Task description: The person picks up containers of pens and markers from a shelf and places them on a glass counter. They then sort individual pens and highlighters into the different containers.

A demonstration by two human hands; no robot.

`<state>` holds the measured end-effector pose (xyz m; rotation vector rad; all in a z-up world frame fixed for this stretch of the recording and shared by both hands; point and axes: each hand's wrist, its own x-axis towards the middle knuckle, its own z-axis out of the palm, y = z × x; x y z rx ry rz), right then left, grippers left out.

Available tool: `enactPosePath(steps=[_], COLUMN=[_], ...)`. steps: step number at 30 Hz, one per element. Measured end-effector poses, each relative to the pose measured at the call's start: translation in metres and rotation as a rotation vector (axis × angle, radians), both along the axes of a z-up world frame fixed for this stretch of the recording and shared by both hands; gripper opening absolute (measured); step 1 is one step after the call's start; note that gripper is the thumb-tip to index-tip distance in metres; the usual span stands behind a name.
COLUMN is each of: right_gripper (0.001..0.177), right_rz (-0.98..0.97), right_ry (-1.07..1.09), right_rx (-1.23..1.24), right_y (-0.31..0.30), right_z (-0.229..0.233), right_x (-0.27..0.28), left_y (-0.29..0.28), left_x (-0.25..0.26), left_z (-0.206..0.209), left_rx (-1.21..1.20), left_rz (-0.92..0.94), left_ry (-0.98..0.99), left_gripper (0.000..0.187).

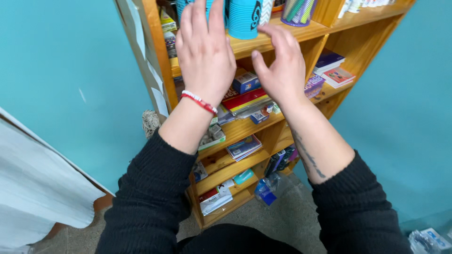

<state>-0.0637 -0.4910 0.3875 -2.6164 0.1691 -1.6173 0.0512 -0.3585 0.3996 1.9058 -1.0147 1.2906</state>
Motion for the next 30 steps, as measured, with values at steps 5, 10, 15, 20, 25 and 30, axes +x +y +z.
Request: enactPosePath(steps=[5, 10, 15, 20, 25, 30], right_gripper=[0.060, 0.047, 0.036, 0.036, 0.035, 0.034], right_rz=[-0.047, -0.019, -0.023, -0.019, -0.035, -0.194], right_ry=[0.000, 0.065, 0.017, -0.012, -0.073, -0.039], right_rx=[-0.019, -0.040, -0.005, -0.044, -0.059, -0.034], right_y=[-0.050, -0.063, -0.068, -0.063, -0.046, -0.020], right_z=[0.012, 0.026, 0.038, 0.043, 0.050, 0.038], right_x=[0.051, 0.068, 0.068, 0.047, 0.001, -0.078], left_y=[-0.036, -0.058, -0.064, -0.048, -0.023, 0.015], left_x=[0.036, 0.058, 0.076, 0.056, 0.018, -0.042], left_z=[0.029, 0.036, 0.040, 0.044, 0.047, 0.055], left_rx=[-0.027, -0.019, -0.014, -0.012, -0.123, -0.154], left_rz=[0.299, 0.478, 0.388, 0.229, 0.073, -0.389], left_ry=[-0.163, -0.125, -0.211, -0.124, -0.172, -0.156], left_gripper=[0.035, 0.032, 0.042, 0.038, 0.038, 0.042])
